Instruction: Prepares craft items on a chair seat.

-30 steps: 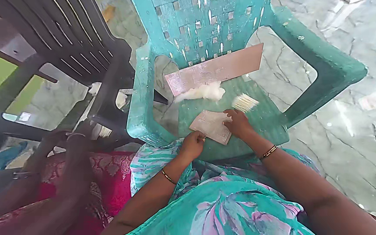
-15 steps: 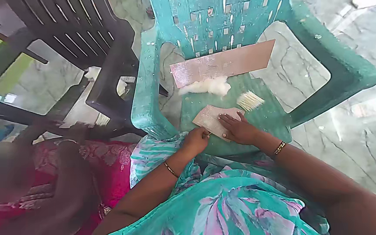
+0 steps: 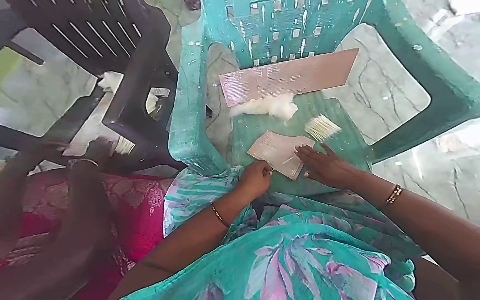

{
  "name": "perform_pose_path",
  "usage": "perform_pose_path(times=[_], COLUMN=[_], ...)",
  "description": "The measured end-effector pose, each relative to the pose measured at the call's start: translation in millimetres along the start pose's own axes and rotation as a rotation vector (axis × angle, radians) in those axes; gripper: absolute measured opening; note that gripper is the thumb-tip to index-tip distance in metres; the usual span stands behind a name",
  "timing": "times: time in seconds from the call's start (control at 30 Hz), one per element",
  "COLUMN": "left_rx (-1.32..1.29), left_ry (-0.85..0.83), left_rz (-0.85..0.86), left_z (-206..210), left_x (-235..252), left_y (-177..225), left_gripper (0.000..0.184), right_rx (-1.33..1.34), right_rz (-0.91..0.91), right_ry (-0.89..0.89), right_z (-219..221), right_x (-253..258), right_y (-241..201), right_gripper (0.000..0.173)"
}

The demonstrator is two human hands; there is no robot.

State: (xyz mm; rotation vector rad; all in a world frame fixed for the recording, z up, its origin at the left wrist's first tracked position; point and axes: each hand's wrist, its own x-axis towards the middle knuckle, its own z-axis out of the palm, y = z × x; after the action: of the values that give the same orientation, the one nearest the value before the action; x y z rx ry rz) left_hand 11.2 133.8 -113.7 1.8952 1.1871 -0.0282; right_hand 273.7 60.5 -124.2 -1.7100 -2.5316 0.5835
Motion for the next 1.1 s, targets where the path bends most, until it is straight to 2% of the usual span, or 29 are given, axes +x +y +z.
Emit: perform_pose_path(times=[0.17,0.27,0.63,0.7,0.77,0.87,1.1], left_rx=[0.010,0.050,0.088,0.086,0.075,0.075,0.116], left_ry=[0.115,0.128,-0.149,-0.133,-0.081,0.015,0.071], left_rz=[-0.037,-0.045,-0.003,0.000,0.008,0.008,-0.017], left_z=[-9,-10,-6,-6,-9,-13,-17], left_x=[9,12,-4,-4,-3,5,16], left_y=[-7,-8,12,11,9,2,-3], left_gripper=[0.023,0.021,0.026,0.025,0.024,0.022,0.021], right_rx=[0.040,0.015,0.016,0.029,0.011,-0.006,0.023], right_rz=[-0.024,-0.052,-0.062,-0.048,-0.020,0.016,0.041], right_ry=[0.023,-0.010,-0.258,-0.184,-0.024,0.097,0.025], right_z=[7,15,6,3,3,4,15], right_x=[65,81,-8,-15,-13,11,69], right_y=[-11,-17,-27,-23,-16,-9,-20], right_gripper=[0.065,0.066,0.064,0.063,0.065,0.065,0.062])
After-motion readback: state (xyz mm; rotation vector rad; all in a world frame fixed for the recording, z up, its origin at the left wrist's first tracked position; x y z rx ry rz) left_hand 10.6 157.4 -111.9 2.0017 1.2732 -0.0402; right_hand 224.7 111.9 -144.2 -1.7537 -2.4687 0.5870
